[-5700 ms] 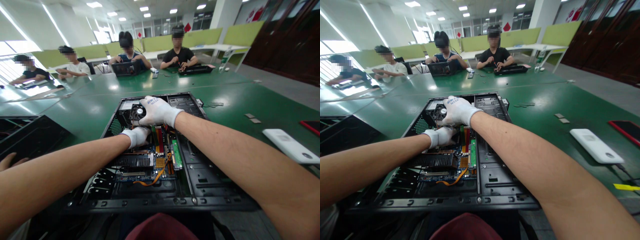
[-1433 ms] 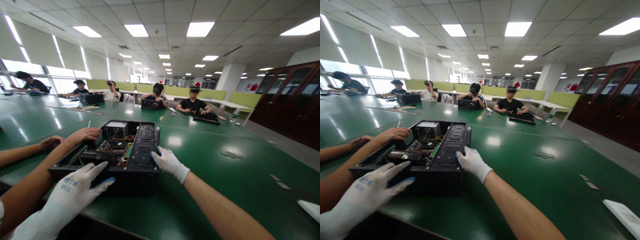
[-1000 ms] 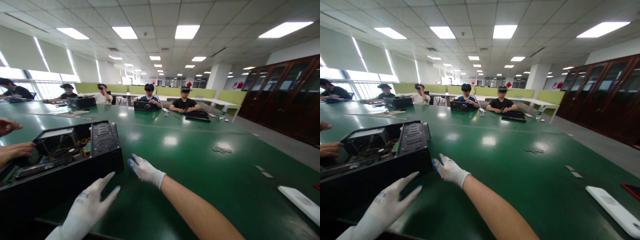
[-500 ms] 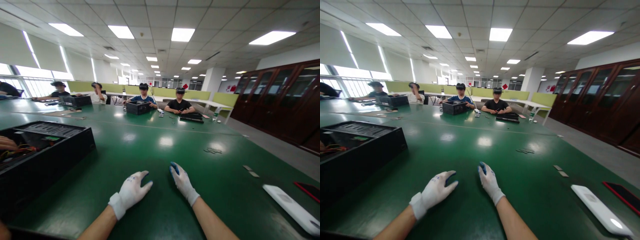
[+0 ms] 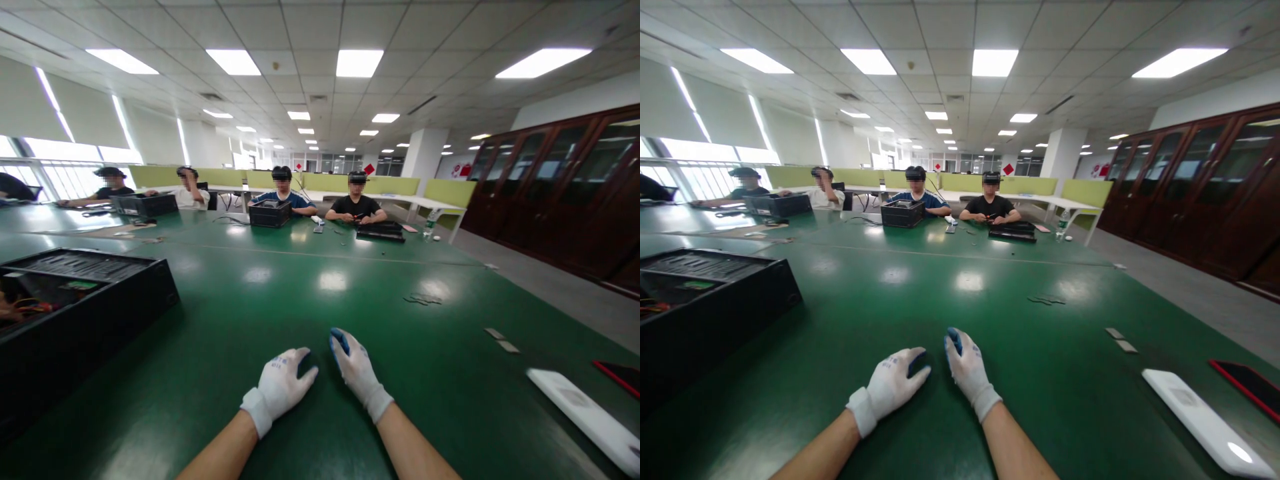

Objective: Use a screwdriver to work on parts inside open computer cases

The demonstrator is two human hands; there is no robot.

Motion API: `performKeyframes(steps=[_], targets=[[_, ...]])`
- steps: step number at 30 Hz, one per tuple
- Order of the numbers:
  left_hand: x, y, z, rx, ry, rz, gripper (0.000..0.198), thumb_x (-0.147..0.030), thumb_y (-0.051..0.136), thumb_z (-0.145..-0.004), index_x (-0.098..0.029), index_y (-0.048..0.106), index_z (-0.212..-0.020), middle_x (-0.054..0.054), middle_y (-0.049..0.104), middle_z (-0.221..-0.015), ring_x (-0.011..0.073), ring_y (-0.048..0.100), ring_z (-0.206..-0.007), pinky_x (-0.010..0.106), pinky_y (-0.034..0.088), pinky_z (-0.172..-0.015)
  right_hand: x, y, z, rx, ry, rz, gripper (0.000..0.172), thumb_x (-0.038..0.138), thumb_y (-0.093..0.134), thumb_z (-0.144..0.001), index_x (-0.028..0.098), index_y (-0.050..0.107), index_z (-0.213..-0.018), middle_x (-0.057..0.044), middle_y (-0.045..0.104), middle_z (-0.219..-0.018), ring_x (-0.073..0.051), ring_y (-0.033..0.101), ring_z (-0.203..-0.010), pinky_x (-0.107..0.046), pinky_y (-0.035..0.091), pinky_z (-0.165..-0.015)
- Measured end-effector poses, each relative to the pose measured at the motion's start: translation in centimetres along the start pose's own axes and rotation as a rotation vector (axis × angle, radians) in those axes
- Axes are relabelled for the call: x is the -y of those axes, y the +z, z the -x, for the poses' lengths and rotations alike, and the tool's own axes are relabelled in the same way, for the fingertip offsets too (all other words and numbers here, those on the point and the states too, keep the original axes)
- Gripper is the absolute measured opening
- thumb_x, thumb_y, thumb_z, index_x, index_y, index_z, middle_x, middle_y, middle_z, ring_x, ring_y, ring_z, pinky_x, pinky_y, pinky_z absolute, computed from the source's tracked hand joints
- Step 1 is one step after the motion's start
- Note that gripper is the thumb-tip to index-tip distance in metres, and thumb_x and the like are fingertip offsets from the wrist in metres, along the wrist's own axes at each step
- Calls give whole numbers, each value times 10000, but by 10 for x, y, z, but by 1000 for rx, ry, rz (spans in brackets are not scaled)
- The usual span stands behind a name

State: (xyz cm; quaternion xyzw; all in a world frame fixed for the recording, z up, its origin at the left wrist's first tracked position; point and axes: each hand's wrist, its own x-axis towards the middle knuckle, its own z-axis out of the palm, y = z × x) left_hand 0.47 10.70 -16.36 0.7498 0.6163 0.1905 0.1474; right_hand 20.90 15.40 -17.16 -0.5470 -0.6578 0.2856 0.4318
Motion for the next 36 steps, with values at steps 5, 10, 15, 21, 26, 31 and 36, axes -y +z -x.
performKeyframes(steps=[5, 10, 15, 21, 26, 31, 36], targets=[[3, 8, 4, -50, 26, -12, 544, -547, 537, -939, -210, 649, -1352, 108, 711, -1334, 269, 662, -1236, 413, 500, -1088, -2, 3, 1, 10, -20, 17, 590, 590, 493, -941, 135, 681, -1267, -163, 718, -1241, -301, 677, -1165, -464, 504, -1071], [7, 10, 5, -91, 51, 6, 507, -519, 555, -942, -211, 660, -1329, 108, 727, -1300, 268, 684, -1197, 419, 519, -1073, -2, 1, 2, 14, -28, 42, 575, 582, 481, -950, 144, 678, -1267, -157, 716, -1235, -297, 674, -1149, -471, 499, -1067], [7, 8, 6, -91, 67, 28, 521, -521, 547, -946, -188, 656, -1332, 117, 724, -1303, 275, 683, -1202, 436, 527, -1072, 1, 0, 2, 19, -19, 44, 594, 598, 469, -946, 146, 677, -1271, -159, 706, -1270, -296, 661, -1187, -464, 482, -1094], [11, 4, 8, -150, 76, 53, 518, -526, 528, -965, -194, 639, -1347, 101, 732, -1283, 254, 700, -1170, 395, 553, -1040, 4, 0, 2, 27, -19, 65, 629, 591, 447, -941, 108, 672, -1275, -181, 697, -1286, -302, 649, -1216, -463, 457, -1125], [22, -13, -6, -251, 121, -9, 466, -433, 383, -1045, -186, 613, -1366, 104, 730, -1285, 228, 699, -1171, 377, 545, -1053, 4, 0, 1, 26, -17, 67, 598, 582, 462, -936, 131, 684, -1260, -166, 706, -1275, -294, 658, -1203, -448, 474, -1109], [29, -58, -44, -331, 62, -151, 453, -311, 372, -1037, -190, 550, -1435, 110, 703, -1303, 217, 688, -1166, 340, 535, -1042, 5, -1, 1, 28, -13, 83, 570, 557, 462, -947, 139, 684, -1265, -154, 710, -1263, -283, 661, -1185, -437, 481, -1094], [27, -105, -90, -360, -84, -235, 497, -303, 360, -1015, -201, 514, -1476, 169, 615, -1294, 281, 719, -1033, 407, 567, -920, 4, 0, 0, 22, -20, 73, 524, 529, 478, -944, 156, 694, -1240, -151, 721, -1245, -283, 674, -1163, -441, 498, -1077]])
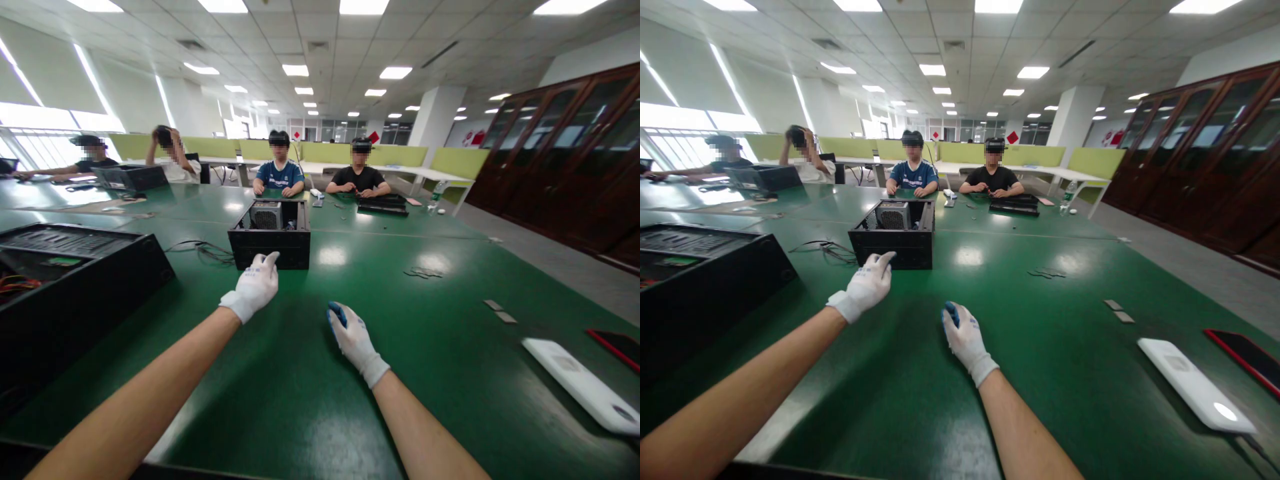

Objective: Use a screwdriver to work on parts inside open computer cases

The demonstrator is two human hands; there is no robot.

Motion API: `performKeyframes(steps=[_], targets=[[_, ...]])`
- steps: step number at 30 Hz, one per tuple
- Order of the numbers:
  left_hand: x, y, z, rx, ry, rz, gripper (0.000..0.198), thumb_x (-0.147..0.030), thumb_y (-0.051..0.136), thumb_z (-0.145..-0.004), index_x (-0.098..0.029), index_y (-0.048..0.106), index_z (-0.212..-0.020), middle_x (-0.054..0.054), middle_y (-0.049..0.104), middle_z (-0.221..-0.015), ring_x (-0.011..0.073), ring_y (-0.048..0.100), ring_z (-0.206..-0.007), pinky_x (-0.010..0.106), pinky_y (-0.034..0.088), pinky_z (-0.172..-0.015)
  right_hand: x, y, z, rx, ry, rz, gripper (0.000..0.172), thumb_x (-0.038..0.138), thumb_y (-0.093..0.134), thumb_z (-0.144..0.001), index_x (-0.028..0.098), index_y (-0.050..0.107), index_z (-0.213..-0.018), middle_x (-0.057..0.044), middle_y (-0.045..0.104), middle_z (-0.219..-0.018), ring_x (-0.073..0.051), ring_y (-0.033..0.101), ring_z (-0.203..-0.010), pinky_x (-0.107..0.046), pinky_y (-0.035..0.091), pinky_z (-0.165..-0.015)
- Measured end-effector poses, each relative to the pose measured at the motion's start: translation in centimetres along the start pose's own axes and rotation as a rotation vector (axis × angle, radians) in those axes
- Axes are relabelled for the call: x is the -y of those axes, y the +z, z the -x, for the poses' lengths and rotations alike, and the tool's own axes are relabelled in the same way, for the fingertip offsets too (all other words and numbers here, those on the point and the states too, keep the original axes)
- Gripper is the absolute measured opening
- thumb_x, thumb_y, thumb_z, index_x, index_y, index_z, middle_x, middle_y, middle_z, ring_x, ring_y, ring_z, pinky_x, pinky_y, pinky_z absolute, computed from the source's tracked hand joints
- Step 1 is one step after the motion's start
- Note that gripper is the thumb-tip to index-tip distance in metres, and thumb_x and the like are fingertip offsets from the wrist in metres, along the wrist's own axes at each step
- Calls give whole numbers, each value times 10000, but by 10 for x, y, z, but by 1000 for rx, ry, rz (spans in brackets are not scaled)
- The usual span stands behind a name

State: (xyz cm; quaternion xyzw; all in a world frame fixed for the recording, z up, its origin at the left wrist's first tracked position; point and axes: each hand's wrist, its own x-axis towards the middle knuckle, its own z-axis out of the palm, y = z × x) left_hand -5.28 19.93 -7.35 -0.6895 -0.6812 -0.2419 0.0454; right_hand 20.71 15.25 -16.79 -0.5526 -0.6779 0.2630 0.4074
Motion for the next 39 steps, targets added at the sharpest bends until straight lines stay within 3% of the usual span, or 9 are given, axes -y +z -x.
performKeyframes(steps=[3, 6, 11, 14, 21, 27, 35, 39], targets=[[0, -10, -34, 13, -64, -63, 516, -325, 374, -1001, -210, 499, -1488, 206, 499, -1426, 312, 724, -1023, 451, 555, -924, -3, 2, -1, -10, -13, -12, 502, 523, 483, -948, 167, 694, -1233, -142, 723, -1238, -281, 674, -1164, -442, 498, -1078], [1, -13, -66, 58, -76, -105, 544, -342, 401, -990, -229, 462, -1519, 198, 409, -1540, 336, 691, -1135, 461, 517, -1005, -6, 3, -3, -17, -21, -20, 497, 523, 487, -957, 163, 689, -1234, -142, 718, -1244, -273, 668, -1172, -440, 485, -1093], [14, -5, -110, 196, -74, -158, 678, -396, 461, -961, -151, 355, -1584, 216, 228, -1685, 398, 512, -1386, 473, 421, -1130, -7, 2, -3, -2, -32, -21, 493, 512, 482, -964, 155, 680, -1241, -147, 712, -1246, -270, 661, -1177, -435, 482, -1091], [25, 3, -126, 254, -60, -182, 737, -418, 508, -936, -149, 322, -1597, 200, 257, -1685, 384, 444, -1443, 455, 397, -1153, -7, 2, -3, 4, -27, -14, 500, 518, 477, -965, 155, 678, -1245, -147, 711, -1243, -269, 662, -1170, -429, 488, -1079], [31, 11, -136, 228, -42, -234, 637, -433, 493, -942, -175, 440, -1523, 207, 445, -1551, 373, 547, -1336, 469, 459, -1078, -9, 4, -3, -17, -34, -9, 442, 486, 500, -972, 184, 688, -1235, -128, 720, -1227, -254, 671, -1155, -411, 499, -1062], [25, 2, -102, 170, 32, -232, 588, -497, 392, -994, -186, 501, -1481, 177, 519, -1471, 335, 594, -1278, 417, 478, -1050, -6, 4, -4, -33, -25, -12, 451, 490, 488, -970, 178, 695, -1222, -129, 723, -1221, -257, 672, -1158, -414, 495, -1073], [7, -26, -3, 45, 137, -190, 513, -508, 399, -1011, -232, 572, -1407, 105, 603, -1372, 271, 661, -1163, 346, 536, -931, -5, -4, -4, -123, -34, -66, 504, 532, 453, -984, 158, 680, -1235, -152, 708, -1257, -272, 652, -1193, -446, 460, -1114], [3, -47, 49, 24, 186, -99, 465, -494, 420, -1015, -243, 598, -1363, 85, 622, -1352, 238, 703, -1056, 325, 556, -890, 11, -20, 1, -239, -96, -101, 505, 517, 449, -1007, 141, 653, -1276, -157, 687, -1282, -261, 632, -1213, -434, 455, -1115]])
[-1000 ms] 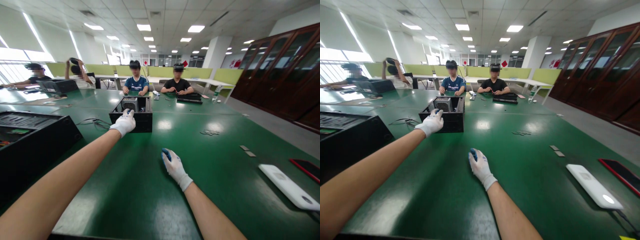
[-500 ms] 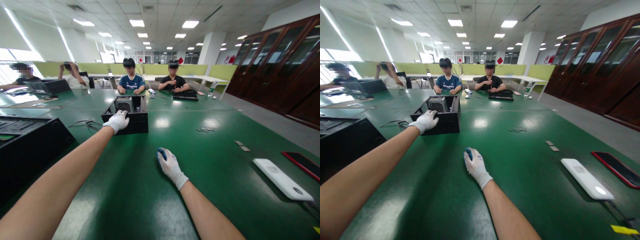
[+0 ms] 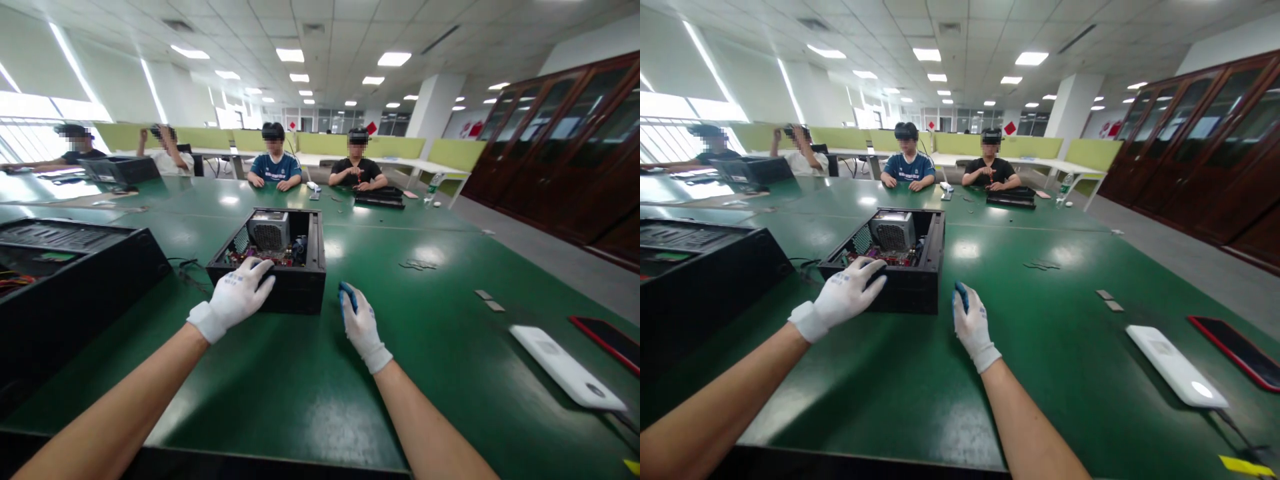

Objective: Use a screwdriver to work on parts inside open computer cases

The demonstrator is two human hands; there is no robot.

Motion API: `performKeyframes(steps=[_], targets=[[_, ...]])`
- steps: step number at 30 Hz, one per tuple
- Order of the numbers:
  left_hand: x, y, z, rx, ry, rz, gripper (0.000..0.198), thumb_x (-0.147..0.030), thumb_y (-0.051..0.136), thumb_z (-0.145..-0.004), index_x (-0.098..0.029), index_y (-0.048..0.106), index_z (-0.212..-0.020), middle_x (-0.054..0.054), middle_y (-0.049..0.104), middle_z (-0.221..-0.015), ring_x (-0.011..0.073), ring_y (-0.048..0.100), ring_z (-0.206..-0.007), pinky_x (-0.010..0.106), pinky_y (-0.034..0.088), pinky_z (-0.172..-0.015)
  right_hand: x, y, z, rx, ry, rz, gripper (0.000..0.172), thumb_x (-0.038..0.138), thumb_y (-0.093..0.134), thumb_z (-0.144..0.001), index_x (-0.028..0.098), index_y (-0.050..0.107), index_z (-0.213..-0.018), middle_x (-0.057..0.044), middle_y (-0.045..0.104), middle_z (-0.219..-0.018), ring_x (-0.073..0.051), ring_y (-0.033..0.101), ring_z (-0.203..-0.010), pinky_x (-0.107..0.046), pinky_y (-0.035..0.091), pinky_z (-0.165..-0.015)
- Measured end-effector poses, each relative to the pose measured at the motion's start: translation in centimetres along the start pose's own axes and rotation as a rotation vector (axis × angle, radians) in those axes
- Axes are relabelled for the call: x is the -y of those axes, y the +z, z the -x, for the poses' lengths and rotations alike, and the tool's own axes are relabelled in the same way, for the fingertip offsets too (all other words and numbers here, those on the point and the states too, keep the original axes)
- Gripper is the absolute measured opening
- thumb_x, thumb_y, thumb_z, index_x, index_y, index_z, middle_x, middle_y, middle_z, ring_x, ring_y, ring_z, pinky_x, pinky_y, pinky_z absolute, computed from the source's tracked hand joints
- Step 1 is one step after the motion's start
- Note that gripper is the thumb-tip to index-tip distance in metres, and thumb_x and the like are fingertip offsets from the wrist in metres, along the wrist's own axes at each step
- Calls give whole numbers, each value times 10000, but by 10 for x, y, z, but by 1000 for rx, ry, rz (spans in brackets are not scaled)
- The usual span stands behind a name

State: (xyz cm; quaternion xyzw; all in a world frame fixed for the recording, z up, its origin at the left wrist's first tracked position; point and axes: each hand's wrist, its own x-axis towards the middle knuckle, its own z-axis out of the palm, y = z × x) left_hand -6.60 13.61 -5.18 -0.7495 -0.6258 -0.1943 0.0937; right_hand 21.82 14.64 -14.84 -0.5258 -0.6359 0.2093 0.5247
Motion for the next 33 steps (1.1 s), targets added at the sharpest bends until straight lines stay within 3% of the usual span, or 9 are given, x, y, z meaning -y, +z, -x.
performKeyframes(steps=[3, 6, 9, 12, 15, 20, 26, 31, 33], targets=[[-4, -14, 36, 18, 48, 82, 458, -514, 389, -1028, -254, 600, -1341, 75, 620, -1339, 227, 713, -1027, 327, 568, -876, 28, -16, -7, -54, -119, 1, 462, 481, 439, -1027, 169, 641, -1302, -142, 676, -1297, -248, 625, -1212, -431, 469, -1099], [-6, -26, 67, 38, 76, 148, 468, -538, 385, -1025, -263, 608, -1331, 79, 617, -1343, 227, 717, -1014, 344, 579, -880, 62, -30, -20, -11, -330, 83, 419, 455, 475, -1023, 201, 661, -1300, -130, 657, -1345, -256, 595, -1269, -455, 437, -1137], [-7, -34, 92, 45, 105, 195, 465, -549, 413, -1009, -282, 622, -1327, 78, 631, -1335, 220, 723, -1002, 341, 583, -890, 88, -36, -35, 166, -527, 245, 380, 450, 499, -1017, 223, 718, -1230, -119, 658, -1371, -279, 583, -1298, -491, 422, -1140], [-9, -38, 111, 43, 122, 215, 454, -541, 435, -999, -295, 629, -1328, 72, 648, -1318, 215, 731, -983, 332, 592, -873, 103, -37, -41, 400, -640, 348, 373, 440, 465, -1036, 217, 764, -1045, -95, 728, -1241, -271, 629, -1223, -480, 434, -1115], [-12, -43, 124, 29, 121, 233, 428, -532, 459, -994, -297, 641, -1302, 65, 657, -1310, 212, 735, -967, 325, 599, -854, 111, -38, -32, 515, -668, 329, 423, 392, 394, -1066, 203, 728, -886, -73, 757, -1017, -228, 672, -1068, -433, 442, -1093], [-14, -53, 142, -16, 60, 343, 351, -519, 481, -989, -304, 692, -1170, 65, 689, -1224, 225, 721, -1012, 333, 594, -884, 125, -45, 8, 461, -655, 321, 385, 320, 360, -1051, 204, 663, -845, -86, 703, -912, -226, 636, -907, -433, 466, -1018], [-10, -61, 154, -102, -34, 423, 263, -455, 488, -990, -267, 670, -1015, 61, 720, -1088, 235, 699, -1000, 363, 581, -909, 150, -54, 60, 375, -677, 360, 301, 296, 395, -1012, 210, 672, -930, -104, 674, -902, -261, 608, -933, -474, 453, -1017], [-9, -68, 157, -89, -64, 403, 273, -442, 463, -997, -253, 660, -987, 70, 724, -1033, 239, 695, -954, 376, 571, -876, 158, -71, 44, 673, -748, 525, 386, 485, 467, -1021, 212, 686, -858, -79, 669, -837, -222, 587, -822, -372, 449, -822], [-9, -69, 156, -79, -58, 381, 291, -444, 460, -1000, -236, 663, -988, 71, 717, -1034, 235, 691, -947, 360, 559, -869, 153, -77, 27, 701, -741, 580, 419, 510, 473, -1026, 197, 692, -852, -77, 674, -811, -209, 583, -798, -351, 422, -792]])
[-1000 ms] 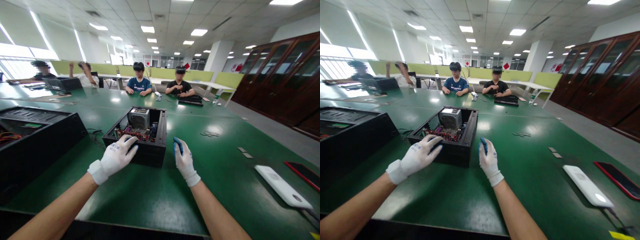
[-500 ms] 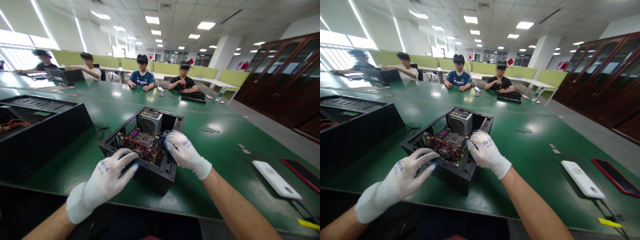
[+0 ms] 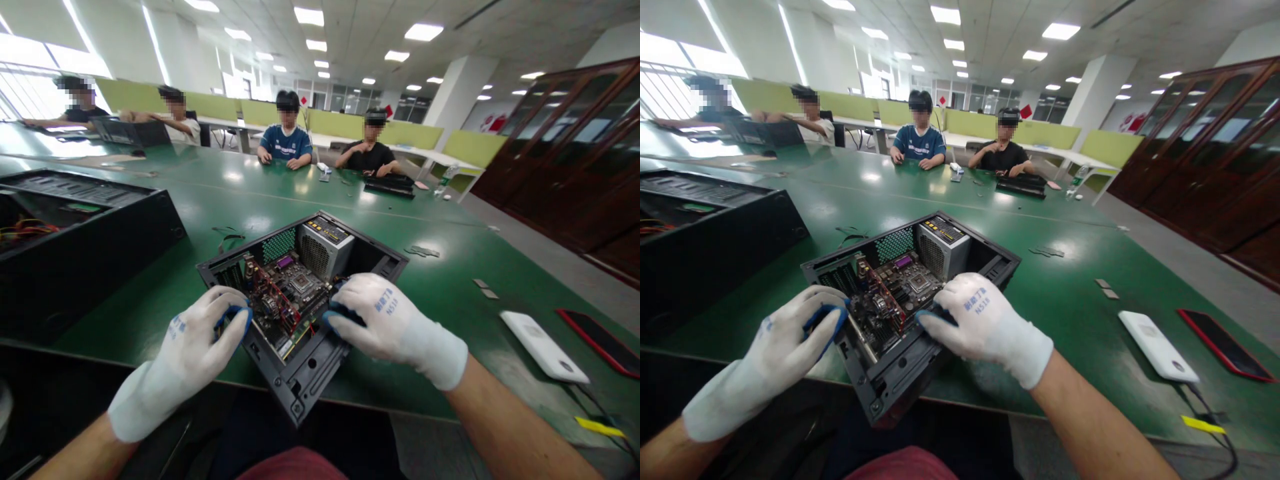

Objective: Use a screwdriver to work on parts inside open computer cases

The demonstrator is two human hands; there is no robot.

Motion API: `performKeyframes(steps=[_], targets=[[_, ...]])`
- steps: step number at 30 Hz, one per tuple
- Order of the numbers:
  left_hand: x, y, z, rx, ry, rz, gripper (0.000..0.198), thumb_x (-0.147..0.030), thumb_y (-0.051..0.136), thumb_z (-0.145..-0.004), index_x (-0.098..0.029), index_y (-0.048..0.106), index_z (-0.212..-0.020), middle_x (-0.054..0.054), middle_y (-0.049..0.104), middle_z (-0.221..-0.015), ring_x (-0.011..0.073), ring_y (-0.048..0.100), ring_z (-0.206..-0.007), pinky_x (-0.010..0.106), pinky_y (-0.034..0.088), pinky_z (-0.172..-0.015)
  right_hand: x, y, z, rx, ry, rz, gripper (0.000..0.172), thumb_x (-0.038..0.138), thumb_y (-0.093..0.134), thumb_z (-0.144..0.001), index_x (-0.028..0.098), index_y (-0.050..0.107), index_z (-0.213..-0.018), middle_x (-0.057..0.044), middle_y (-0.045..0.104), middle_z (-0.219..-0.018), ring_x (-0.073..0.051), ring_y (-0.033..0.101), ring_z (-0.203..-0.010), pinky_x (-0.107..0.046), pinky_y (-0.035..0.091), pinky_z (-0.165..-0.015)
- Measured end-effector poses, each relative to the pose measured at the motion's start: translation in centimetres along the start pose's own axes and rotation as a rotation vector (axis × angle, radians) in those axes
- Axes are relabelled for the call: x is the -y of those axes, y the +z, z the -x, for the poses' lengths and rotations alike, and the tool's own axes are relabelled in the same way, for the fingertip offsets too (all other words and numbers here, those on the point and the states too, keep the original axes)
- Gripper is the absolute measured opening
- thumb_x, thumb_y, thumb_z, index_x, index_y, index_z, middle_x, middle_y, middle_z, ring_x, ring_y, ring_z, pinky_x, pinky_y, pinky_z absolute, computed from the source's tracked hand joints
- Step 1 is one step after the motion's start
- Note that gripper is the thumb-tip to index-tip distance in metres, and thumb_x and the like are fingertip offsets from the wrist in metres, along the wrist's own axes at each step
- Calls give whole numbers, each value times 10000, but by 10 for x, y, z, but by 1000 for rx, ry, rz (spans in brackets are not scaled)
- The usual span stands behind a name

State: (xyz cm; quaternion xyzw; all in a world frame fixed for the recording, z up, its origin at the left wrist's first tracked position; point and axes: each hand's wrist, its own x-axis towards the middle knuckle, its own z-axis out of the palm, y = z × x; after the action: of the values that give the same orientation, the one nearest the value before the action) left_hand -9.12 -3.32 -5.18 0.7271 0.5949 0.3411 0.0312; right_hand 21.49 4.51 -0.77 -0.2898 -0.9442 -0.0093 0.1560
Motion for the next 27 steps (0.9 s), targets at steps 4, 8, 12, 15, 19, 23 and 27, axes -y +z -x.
performKeyframes(steps=[4, 8, 12, 15, 19, 23, 27], targets=[[2, 1, -2, -4, 44, -32, 312, -407, 421, -1020, -204, 657, -1004, 70, 693, -1040, 211, 681, -932, 315, 531, -867, -20, 4, -3, -43, 79, 42, 468, 406, 391, -1062, 174, 637, -739, -74, 639, -731, -181, 536, -717, -332, 374, -744], [15, -1, -4, -10, 52, -51, 338, -383, 369, -1039, -191, 647, -1018, 72, 678, -1043, 212, 671, -939, 324, 508, -880, 1, 15, 2, -132, 152, 90, 462, 336, 347, -1051, 184, 571, -677, -61, 583, -672, -176, 485, -675, -346, 339, -732], [34, -10, -8, 55, 90, -13, 355, -400, 362, -1042, -182, 642, -1034, 82, 659, -1083, 214, 659, -977, 322, 506, -893, 30, 17, 9, -134, 165, 123, 458, 364, 335, -1052, 179, 597, -725, -72, 591, -696, -197, 498, -706, -369, 329, -746], [41, -15, -10, 72, 92, 0, 356, -413, 370, -1039, -180, 639, -1028, 81, 654, -1097, 210, 656, -984, 322, 502, -916, 32, 10, 14, -63, 130, 81, 465, 458, 380, -1048, 169, 644, -797, -83, 625, -754, -213, 532, -745, -372, 348, -751], [43, -17, -14, 77, 93, 1, 366, -424, 358, -1036, -188, 637, -1023, 74, 656, -1085, 211, 655, -968, 327, 507, -906, 5, -5, 23, 32, 82, -48, 569, 688, 540, -934, 155, 709, -1042, -113, 700, -964, -253, 617, -895, -381, 420, -826], [47, -16, -22, 85, 86, -9, 371, -429, 366, -1029, -183, 644, -1030, 79, 657, -1084, 219, 648, -972, 335, 512, -893, -27, -14, 32, 52, 127, -132, 747, 800, 674, -763, 158, 714, -1143, -127, 710, -1066, -273, 653, -945, -385, 476, -837], [55, -13, -32, 100, 92, 15, 385, -429, 368, -1025, -167, 648, -1045, 95, 653, -1114, 229, 643, -1009, 340, 511, -933, -33, -8, 34, 14, 127, -89, 856, 867, 671, -690, 144, 729, -1146, -144, 716, -1041, -296, 664, -949, -415, 486, -855]])
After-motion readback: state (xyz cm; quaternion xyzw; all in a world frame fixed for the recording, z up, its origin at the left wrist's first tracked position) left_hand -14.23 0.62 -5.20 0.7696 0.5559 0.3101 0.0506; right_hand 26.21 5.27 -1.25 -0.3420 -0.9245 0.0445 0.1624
